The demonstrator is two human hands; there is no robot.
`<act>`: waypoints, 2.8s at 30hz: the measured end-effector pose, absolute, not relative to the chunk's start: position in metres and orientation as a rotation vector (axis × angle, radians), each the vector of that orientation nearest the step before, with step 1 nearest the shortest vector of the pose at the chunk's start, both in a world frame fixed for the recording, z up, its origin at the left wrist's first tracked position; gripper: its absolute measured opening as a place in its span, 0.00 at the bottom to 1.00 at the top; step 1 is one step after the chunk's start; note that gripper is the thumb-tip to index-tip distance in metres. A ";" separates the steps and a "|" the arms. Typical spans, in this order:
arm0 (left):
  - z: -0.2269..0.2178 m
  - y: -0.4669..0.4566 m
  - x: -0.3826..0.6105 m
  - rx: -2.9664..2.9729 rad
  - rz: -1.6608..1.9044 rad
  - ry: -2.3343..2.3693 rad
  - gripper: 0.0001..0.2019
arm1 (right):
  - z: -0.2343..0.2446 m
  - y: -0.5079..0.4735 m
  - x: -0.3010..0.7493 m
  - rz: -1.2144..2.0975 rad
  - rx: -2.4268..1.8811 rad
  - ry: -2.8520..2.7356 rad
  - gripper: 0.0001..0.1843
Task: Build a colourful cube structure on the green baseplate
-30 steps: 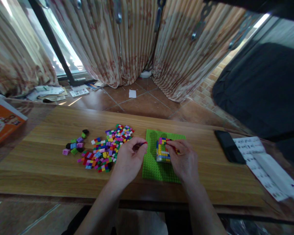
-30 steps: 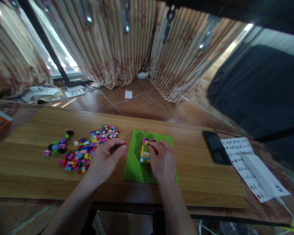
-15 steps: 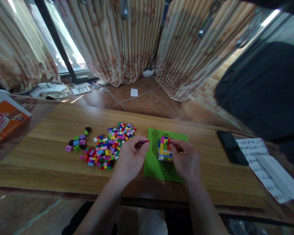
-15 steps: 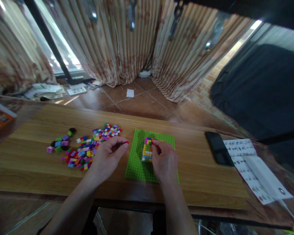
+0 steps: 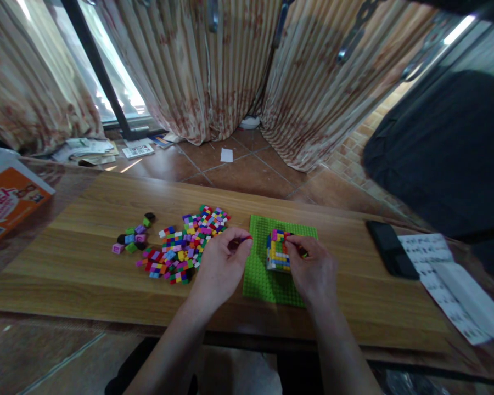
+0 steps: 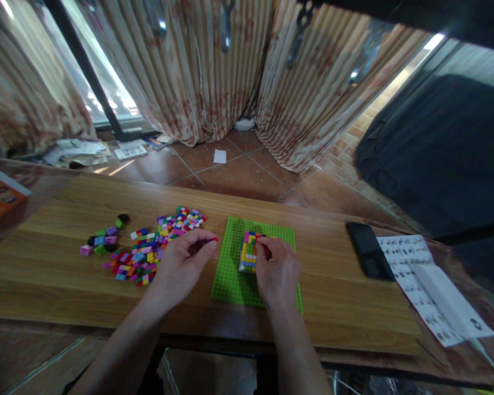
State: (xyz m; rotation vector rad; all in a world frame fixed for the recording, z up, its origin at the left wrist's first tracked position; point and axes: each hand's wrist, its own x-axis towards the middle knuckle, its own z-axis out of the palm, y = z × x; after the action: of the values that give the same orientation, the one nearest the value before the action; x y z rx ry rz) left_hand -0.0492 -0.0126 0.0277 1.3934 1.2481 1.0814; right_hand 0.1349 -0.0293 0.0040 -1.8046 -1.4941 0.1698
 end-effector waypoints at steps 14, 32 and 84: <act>0.027 -0.013 -0.047 1.379 1.075 1.230 0.05 | 0.001 -0.033 0.136 0.113 -1.778 -1.578 0.12; 0.027 -0.015 -0.045 1.387 1.043 1.250 0.06 | 0.006 -0.035 0.137 0.156 -1.731 -1.486 0.13; 0.020 -0.014 -0.037 1.251 1.153 1.168 0.05 | 0.003 -0.033 0.138 0.130 -1.843 -1.481 0.12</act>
State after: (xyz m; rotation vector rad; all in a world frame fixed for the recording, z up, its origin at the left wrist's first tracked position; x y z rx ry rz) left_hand -0.0370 -0.0142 0.0199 1.2507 1.1680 1.1527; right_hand 0.1383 -0.0332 0.0031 -1.8430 -1.4806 0.1302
